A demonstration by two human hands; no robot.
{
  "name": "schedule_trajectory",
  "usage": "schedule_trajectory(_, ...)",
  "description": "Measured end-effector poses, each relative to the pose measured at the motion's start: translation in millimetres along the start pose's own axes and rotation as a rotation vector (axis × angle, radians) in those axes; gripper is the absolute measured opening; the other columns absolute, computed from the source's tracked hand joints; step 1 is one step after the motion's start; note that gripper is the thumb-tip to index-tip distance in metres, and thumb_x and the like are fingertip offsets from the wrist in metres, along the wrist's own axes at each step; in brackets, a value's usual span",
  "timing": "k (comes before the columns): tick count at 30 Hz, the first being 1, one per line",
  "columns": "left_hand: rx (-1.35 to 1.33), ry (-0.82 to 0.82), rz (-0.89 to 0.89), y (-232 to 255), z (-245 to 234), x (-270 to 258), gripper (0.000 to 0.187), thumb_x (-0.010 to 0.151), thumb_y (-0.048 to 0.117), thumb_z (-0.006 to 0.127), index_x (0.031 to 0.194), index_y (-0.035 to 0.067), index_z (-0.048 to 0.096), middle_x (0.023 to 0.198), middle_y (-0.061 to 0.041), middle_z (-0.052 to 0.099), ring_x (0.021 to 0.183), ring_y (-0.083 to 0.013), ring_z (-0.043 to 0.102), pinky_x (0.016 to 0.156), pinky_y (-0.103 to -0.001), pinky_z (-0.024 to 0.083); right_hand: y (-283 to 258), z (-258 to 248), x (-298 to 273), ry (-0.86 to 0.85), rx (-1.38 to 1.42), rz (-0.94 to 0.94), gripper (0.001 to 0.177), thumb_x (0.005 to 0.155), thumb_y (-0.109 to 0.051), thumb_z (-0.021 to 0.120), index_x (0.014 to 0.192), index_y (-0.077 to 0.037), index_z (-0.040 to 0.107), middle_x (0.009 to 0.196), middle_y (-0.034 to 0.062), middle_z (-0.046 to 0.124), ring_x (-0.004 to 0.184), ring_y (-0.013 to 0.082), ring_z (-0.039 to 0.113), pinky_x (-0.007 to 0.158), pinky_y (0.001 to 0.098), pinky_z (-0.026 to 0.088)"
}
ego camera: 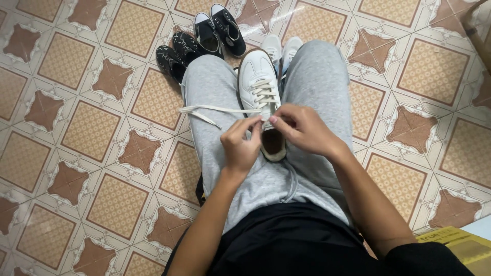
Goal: Threading a shoelace through the eyelets of a white sneaker while sitting on the floor.
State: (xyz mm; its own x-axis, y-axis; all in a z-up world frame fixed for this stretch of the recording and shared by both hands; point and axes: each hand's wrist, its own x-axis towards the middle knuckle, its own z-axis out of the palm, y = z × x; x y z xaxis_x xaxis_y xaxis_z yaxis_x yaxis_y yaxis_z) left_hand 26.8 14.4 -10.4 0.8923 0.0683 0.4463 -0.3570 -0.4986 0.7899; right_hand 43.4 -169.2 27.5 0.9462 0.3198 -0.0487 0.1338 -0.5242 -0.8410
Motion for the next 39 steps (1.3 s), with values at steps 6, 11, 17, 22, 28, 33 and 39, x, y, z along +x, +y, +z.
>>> schedule_trajectory(6, -0.116, 0.099, -0.311, -16.9, 18.9, -3.1, 0.012, 0.085, 0.003, 0.080, 0.094, 0.011, 0.081, 0.060, -0.007, 0.073, 0.041, -0.0088, 0.057, 0.040, -0.026, 0.044, 51.0, 20.7, 1.4, 0.370, -0.427, -0.188, 0.025, 0.092, -0.023, 0.078, 0.115, -0.014, 0.072, 0.094, 0.0021, 0.053, 0.100, 0.0279, 0.055, 0.086, 0.0421, 0.046)
schedule_trajectory(11, -0.162, 0.132, -0.383, -27.2, 29.1, -6.7, 0.011, 0.085, 0.003, 0.081, 0.094, 0.009, 0.081, 0.062, -0.010, 0.073, 0.047, -0.0123, 0.066, 0.041, -0.026, 0.047, 58.9, 53.3, -11.6, 0.504, -0.426, -0.308, 0.020, 0.080, -0.017, 0.082, 0.097, -0.018, 0.073, 0.108, 0.0048, 0.055, 0.114, 0.0326, 0.051, 0.093, 0.0452, 0.042)
schedule_trajectory(17, -0.065, 0.156, -0.319, -22.0, 28.1, -4.7, 0.011, 0.083, 0.007, 0.085, 0.092, 0.011, 0.082, 0.069, -0.011, 0.077, 0.052, -0.0209, 0.073, 0.044, -0.028, 0.051, 31.1, 62.9, -9.5, 0.532, -0.522, -0.260, 0.013, 0.080, -0.016, 0.080, 0.092, -0.021, 0.075, 0.118, 0.0037, 0.057, 0.128, 0.0340, 0.049, 0.099, 0.0482, 0.039)
schedule_trajectory(22, 0.009, 0.155, -0.279, -23.8, 30.3, -6.9, 0.009, 0.082, 0.011, 0.087, 0.090, 0.014, 0.082, 0.071, -0.008, 0.077, 0.052, -0.0198, 0.072, 0.045, -0.028, 0.052, 28.0, 63.6, -5.2, 0.538, -0.644, -0.201, 0.010, 0.079, -0.014, 0.080, 0.089, -0.017, 0.078, 0.125, 0.0078, 0.060, 0.136, 0.0379, 0.046, 0.106, 0.0547, 0.035)
schedule_trajectory(28, 0.023, 0.162, -0.313, -28.2, 33.6, -8.4, 0.010, 0.081, 0.013, 0.086, 0.090, 0.016, 0.083, 0.072, -0.007, 0.078, 0.052, -0.0197, 0.071, 0.045, -0.029, 0.053, 31.7, 68.0, 3.3, 0.458, -0.660, -0.165, 0.014, 0.080, -0.014, 0.085, 0.094, -0.015, 0.082, 0.133, 0.0118, 0.060, 0.143, 0.0424, 0.038, 0.112, 0.0648, 0.027)
schedule_trajectory(33, -0.024, 0.157, -0.372, -30.1, 36.5, -9.6, 0.008, 0.083, 0.014, 0.085, 0.090, 0.015, 0.082, 0.071, -0.008, 0.077, 0.052, -0.0186, 0.072, 0.045, -0.028, 0.052, 37.1, 72.0, 9.2, 0.427, -0.685, -0.157, 0.016, 0.075, -0.015, 0.088, 0.090, -0.016, 0.081, 0.138, 0.0099, 0.057, 0.146, 0.0438, 0.035, 0.113, 0.0708, 0.023)
schedule_trajectory(39, -0.017, 0.153, -0.406, -27.2, 36.0, -9.3, 0.007, 0.083, 0.012, 0.084, 0.089, 0.014, 0.082, 0.074, -0.008, 0.078, 0.056, -0.0205, 0.074, 0.047, -0.028, 0.053, 39.8, 74.2, 8.6, 0.422, -0.683, -0.141, 0.017, 0.075, -0.017, 0.088, 0.091, -0.016, 0.081, 0.139, 0.0101, 0.057, 0.147, 0.0443, 0.034, 0.113, 0.0722, 0.023)
